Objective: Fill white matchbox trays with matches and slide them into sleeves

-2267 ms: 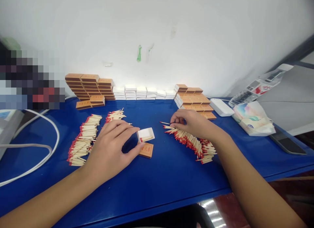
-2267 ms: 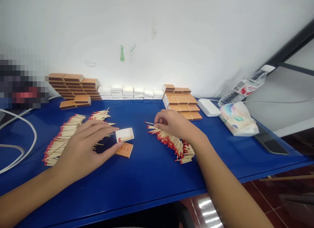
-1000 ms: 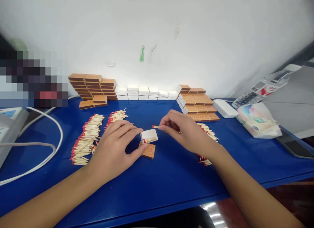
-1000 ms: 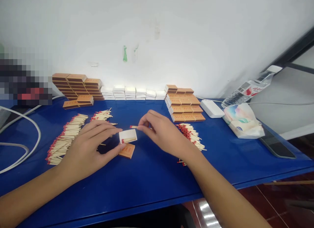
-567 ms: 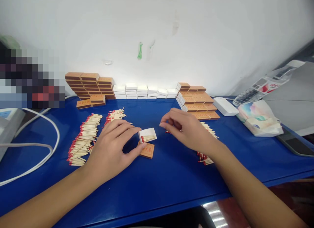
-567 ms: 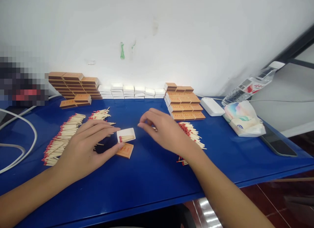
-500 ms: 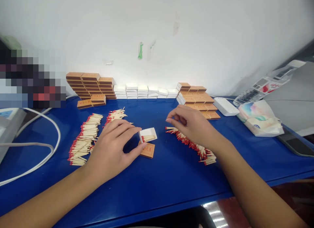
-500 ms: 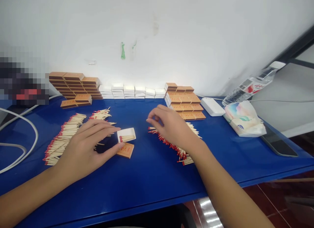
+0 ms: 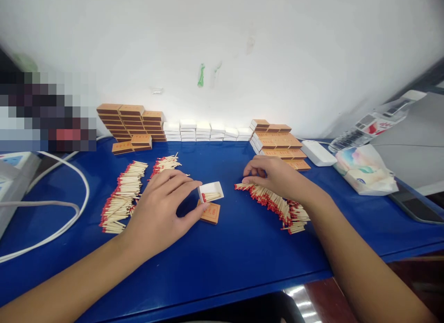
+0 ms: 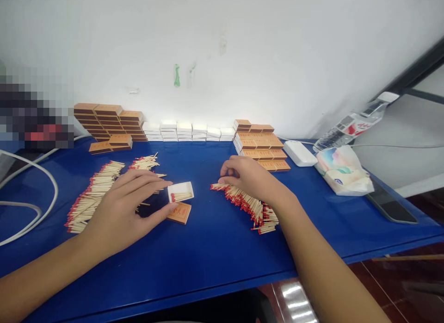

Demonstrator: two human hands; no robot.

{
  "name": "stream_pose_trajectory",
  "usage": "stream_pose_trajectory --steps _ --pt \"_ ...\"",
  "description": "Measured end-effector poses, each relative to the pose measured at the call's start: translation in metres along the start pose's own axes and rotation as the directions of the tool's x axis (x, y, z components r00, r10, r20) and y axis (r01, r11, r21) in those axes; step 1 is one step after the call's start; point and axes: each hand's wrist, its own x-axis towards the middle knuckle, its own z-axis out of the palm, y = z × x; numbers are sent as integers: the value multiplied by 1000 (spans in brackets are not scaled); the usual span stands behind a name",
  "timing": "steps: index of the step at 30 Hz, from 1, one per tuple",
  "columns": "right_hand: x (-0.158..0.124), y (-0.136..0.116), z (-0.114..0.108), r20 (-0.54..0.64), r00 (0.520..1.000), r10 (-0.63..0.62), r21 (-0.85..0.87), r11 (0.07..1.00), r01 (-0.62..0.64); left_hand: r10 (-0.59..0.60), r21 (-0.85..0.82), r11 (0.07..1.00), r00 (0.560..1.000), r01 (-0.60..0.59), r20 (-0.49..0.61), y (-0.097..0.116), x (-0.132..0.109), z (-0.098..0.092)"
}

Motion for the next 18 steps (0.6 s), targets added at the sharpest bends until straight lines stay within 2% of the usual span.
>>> stream_pose_trajectory --steps 8,18 --pt "-2 2 -1 45 999 -11 15 1000 10 -2 -5 1000 1000 2 6 0 1 0" --pt "-1 -2 -2 42 999 -5 18 1000 4 -7 -12 1000 1000 7 14 2 2 -1"
